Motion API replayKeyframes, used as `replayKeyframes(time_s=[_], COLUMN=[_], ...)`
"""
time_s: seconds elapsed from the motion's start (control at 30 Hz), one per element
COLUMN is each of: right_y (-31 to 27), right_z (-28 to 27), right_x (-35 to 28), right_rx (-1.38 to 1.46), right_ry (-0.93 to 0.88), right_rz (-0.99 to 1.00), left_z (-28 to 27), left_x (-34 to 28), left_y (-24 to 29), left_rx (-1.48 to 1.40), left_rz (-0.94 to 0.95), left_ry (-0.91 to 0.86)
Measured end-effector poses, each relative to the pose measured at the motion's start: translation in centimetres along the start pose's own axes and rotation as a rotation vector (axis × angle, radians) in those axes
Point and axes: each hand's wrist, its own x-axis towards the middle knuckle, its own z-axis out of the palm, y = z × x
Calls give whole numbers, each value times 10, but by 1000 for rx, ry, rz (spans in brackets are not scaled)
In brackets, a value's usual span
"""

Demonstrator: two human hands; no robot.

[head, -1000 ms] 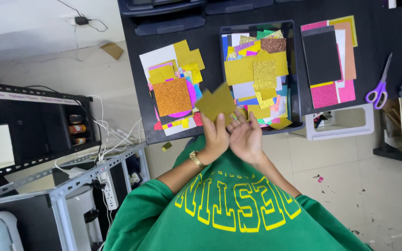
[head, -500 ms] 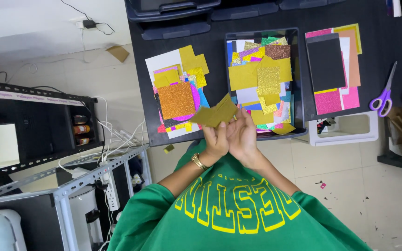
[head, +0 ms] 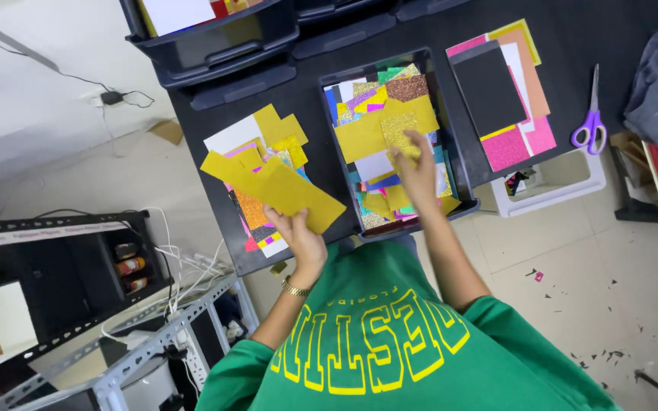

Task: The person sorts colorful craft paper pieces from a central bin into two separate bins on a table. They pick up individual sheets, briefly inspect them, and place them into either the left or right bin. The person continues this process throughout the clip, handling various colors and textures of paper.

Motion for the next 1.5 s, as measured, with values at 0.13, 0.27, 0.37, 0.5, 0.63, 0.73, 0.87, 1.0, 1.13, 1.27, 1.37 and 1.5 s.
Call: replayKeyframes(time_s=[0.13,0.27,0.37,0.5,0.63,0.73,0.87,1.0,1.13,1.27,1.37,1.5], right_y=[29,30,20,10,-45,-46,-45,-53,-18,6,12,9], right_z=[-19,-13,-13,-28,-9,16,32,22,-11,-37,-30,-27], right_x=[30,32,25,10,-35,-65,-83,-74,-38,0,4,13], right_rx=[-542,-839,-785,-414,111,100,-190,-328,-256,-630,-752,-703], right_ry=[100,80,178,242,217,92,-92,-56,130,111,73,55], right_rz=[92,65,-63,-186,34,-35,-365,-540,-338,-124,-68,-38], left_z=[-25,-16,-6,45,33,37,51,37,34,11,-1,13], left_x=[14,4,-3,-17,-16,-18,-21,-21,-23,-12,-16,-22], left_y=[-28,-7,26,91,53,48,57,28,41,30,18,29], left_rx=[-3,87,173,225,183,151,116,155,161,181,172,178], left_rz=[-32,-68,-117,-136,-175,-165,-123,-82,-124,-104,-108,-90], left_ry=[-12,-22,-77,-142,-245,-292,-331,-372,-248,-144,-85,-69])
